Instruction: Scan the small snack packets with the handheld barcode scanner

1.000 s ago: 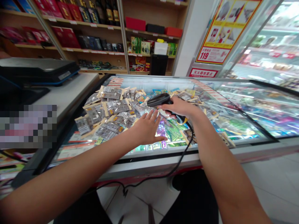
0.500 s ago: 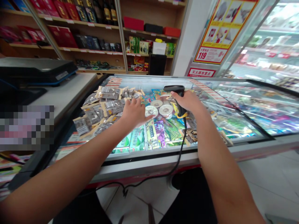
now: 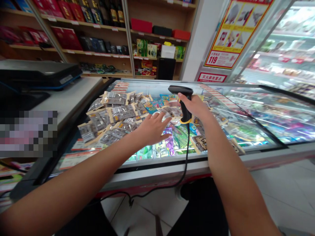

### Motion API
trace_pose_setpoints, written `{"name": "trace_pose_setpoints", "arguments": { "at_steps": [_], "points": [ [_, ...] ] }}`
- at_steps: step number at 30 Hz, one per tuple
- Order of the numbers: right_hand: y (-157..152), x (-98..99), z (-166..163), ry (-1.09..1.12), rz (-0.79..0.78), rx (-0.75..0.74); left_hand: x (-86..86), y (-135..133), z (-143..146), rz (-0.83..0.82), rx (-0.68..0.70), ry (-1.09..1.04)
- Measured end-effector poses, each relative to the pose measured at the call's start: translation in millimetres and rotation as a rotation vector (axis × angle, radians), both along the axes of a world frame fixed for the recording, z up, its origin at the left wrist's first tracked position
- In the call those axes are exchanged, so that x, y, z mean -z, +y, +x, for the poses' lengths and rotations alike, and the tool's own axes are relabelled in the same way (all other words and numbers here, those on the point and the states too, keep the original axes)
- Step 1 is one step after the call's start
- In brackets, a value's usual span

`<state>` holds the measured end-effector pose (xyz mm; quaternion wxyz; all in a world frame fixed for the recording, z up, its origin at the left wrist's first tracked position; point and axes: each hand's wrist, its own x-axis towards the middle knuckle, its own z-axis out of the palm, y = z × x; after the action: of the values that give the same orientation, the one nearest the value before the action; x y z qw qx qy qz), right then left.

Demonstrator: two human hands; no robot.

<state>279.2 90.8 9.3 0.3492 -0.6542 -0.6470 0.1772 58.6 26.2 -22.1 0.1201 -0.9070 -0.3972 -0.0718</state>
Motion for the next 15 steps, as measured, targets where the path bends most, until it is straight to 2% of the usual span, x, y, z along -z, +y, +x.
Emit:
{"name": "trace_pose_setpoints", "arguments": {
  "at_steps": [3, 9, 15],
  "points": [
    [-4.4, -2.7, -10.6, 0.177, 0.035, -0.055, 2.7, -3.4, 2.4, -0.064, -0.017, 0.028],
    [-25.1, -15.5, -28.4, 0.295, -0.195, -0.14, -0.3, 4.2, -5.5, -0.054, -0.099, 0.035],
    [-25.9, -9.0, -34.1, 0.352, -0.308, -0.285, 1.6, 1.7, -4.3, -0.133, -0.19, 0.074]
  ]
}}
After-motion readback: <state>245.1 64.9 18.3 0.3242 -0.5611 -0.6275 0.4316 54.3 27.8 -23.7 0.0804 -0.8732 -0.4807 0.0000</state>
